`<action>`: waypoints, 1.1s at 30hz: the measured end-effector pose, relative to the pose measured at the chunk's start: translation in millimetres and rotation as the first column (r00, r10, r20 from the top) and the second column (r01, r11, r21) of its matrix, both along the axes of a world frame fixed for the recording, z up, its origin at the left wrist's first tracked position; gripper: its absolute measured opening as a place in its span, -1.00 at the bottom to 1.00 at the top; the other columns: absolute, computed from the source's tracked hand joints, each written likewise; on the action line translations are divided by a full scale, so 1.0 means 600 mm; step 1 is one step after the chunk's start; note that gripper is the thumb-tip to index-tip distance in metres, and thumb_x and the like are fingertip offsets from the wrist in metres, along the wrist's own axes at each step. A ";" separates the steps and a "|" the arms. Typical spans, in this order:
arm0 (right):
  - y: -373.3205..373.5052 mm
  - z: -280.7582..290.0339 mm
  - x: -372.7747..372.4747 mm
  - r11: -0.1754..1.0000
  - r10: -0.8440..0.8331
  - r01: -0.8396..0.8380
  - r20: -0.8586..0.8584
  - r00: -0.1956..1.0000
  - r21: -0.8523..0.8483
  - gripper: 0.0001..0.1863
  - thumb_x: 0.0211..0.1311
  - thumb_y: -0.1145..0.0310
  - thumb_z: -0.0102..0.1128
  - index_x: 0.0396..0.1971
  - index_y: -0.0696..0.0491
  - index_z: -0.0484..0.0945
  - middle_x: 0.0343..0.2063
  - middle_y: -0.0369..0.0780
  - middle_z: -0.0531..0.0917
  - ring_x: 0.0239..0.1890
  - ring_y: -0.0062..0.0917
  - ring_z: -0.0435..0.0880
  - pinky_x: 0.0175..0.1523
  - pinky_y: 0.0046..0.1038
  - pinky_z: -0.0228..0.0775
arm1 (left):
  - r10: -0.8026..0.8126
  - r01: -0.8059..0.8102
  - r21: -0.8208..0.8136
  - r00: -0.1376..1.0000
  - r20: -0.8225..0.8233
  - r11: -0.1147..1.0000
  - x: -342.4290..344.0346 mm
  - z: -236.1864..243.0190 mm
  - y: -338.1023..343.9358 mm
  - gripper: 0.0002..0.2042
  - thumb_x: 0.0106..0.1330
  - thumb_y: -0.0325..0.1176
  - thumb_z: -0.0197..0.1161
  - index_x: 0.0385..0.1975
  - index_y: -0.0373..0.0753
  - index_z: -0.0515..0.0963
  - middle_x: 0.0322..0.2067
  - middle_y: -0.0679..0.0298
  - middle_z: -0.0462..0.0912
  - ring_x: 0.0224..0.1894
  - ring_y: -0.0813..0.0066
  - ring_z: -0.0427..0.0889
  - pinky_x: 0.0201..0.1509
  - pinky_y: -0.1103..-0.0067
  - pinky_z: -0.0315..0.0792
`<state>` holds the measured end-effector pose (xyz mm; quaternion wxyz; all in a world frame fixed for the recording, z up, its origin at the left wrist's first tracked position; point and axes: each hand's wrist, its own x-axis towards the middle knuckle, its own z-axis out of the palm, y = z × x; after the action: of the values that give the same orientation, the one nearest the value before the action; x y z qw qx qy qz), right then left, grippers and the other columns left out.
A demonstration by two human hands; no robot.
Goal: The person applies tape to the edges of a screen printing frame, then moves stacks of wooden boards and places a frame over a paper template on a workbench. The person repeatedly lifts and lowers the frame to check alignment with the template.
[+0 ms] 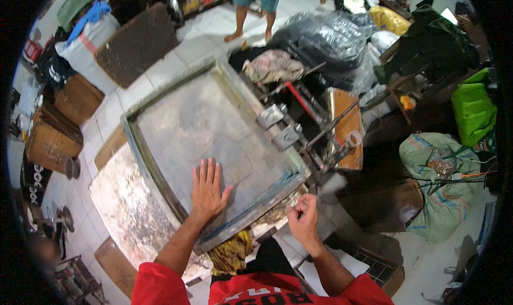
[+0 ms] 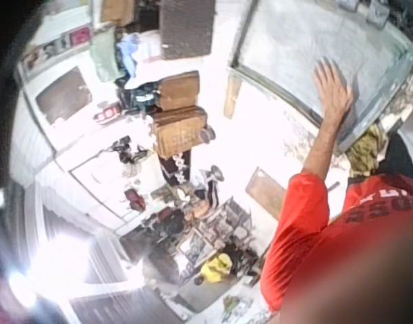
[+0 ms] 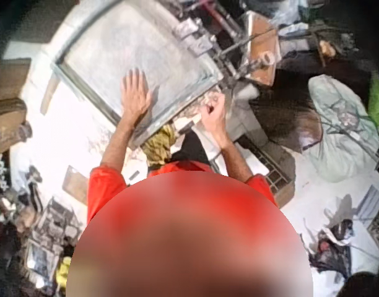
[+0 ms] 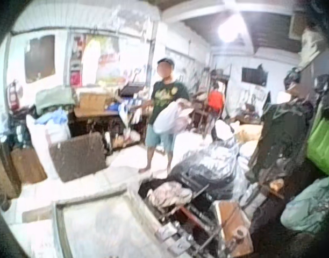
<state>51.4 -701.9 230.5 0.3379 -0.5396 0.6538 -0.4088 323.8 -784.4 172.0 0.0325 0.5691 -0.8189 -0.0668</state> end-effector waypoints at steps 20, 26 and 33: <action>-0.204 -0.205 -0.636 0.903 -0.263 0.374 -0.413 0.872 0.213 -0.67 0.17 0.26 0.32 -0.09 0.06 0.59 -0.30 -0.07 0.72 -0.18 -0.10 0.66 -0.04 -0.11 0.49 | 0.480 -0.296 0.742 0.877 -0.039 0.602 -0.105 0.094 0.123 -0.41 0.59 -0.14 -0.17 0.47 -0.38 0.03 0.36 -0.25 0.27 0.41 -0.14 0.29 0.42 0.29 0.24; -0.330 -0.298 -0.688 0.927 -0.026 0.257 -0.639 0.769 0.272 -0.42 -0.03 0.29 0.55 0.04 0.11 0.58 0.03 -0.08 0.60 0.16 -0.11 0.45 0.24 -0.14 0.31 | 0.690 -0.465 0.549 0.647 -0.325 0.694 -0.264 0.153 0.134 -0.42 0.56 -0.23 -0.04 0.49 -0.33 0.04 0.36 -0.22 0.29 0.40 -0.07 0.34 0.41 0.39 0.25; -0.367 -0.333 -0.718 0.990 0.050 0.057 -0.682 0.730 0.133 -0.45 0.18 0.40 0.36 0.20 0.08 0.48 -0.06 0.00 0.60 0.06 -0.07 0.50 0.17 -0.09 0.34 | 0.692 -0.548 0.473 0.691 -0.209 0.690 -0.402 0.191 0.108 -0.42 0.54 -0.23 0.01 0.48 -0.27 0.10 0.34 -0.20 0.34 0.38 -0.29 0.28 0.46 0.19 0.16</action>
<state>-379.2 -922.0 30.6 0.1113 -0.6249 0.7610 -0.1341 82.7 -719.3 286.3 0.0989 0.7876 -0.5218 -0.3123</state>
